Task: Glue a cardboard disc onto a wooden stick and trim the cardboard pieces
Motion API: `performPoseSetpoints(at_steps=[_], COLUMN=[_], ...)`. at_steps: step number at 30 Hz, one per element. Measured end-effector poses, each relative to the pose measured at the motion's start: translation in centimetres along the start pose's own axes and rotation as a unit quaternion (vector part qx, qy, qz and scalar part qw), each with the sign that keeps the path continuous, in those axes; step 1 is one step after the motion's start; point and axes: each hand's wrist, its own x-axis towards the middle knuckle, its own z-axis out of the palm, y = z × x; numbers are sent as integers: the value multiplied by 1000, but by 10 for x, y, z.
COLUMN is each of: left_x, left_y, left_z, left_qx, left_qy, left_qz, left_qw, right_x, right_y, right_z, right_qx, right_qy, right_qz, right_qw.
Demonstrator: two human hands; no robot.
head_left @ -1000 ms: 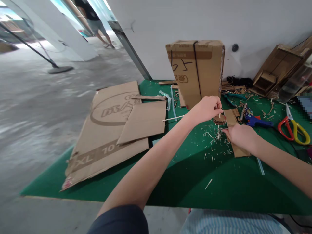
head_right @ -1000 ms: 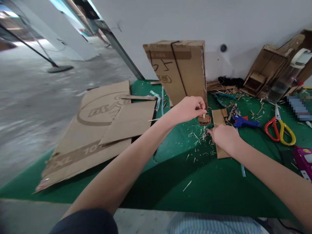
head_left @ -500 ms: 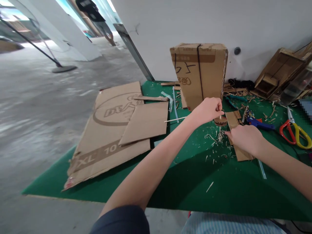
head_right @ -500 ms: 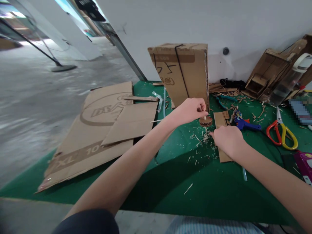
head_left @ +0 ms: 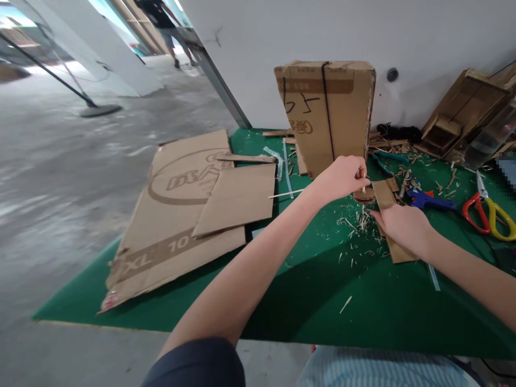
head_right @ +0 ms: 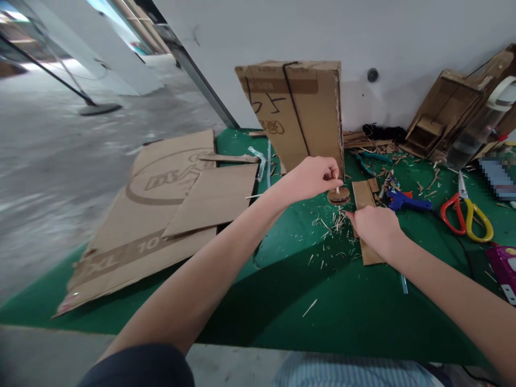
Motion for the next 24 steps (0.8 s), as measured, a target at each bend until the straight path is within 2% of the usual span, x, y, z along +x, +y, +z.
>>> performPoseSetpoints(at_steps=[12, 20, 24], left_x=[0, 2, 4], left_y=[-1, -4, -3], left_z=[0, -1, 0], left_qx=[-3, -44, -55], left_qy=[3, -5, -10], left_qz=[1, -28, -29], left_qw=[1000, 999, 998], right_x=[10, -2, -5], right_y=[1, 8, 12], right_z=[-11, -10, -13], right_qx=[-1, 3, -10], right_qy=[-103, -75, -16], right_qz=[-30, -38, -8], right_qw=[994, 996, 1000])
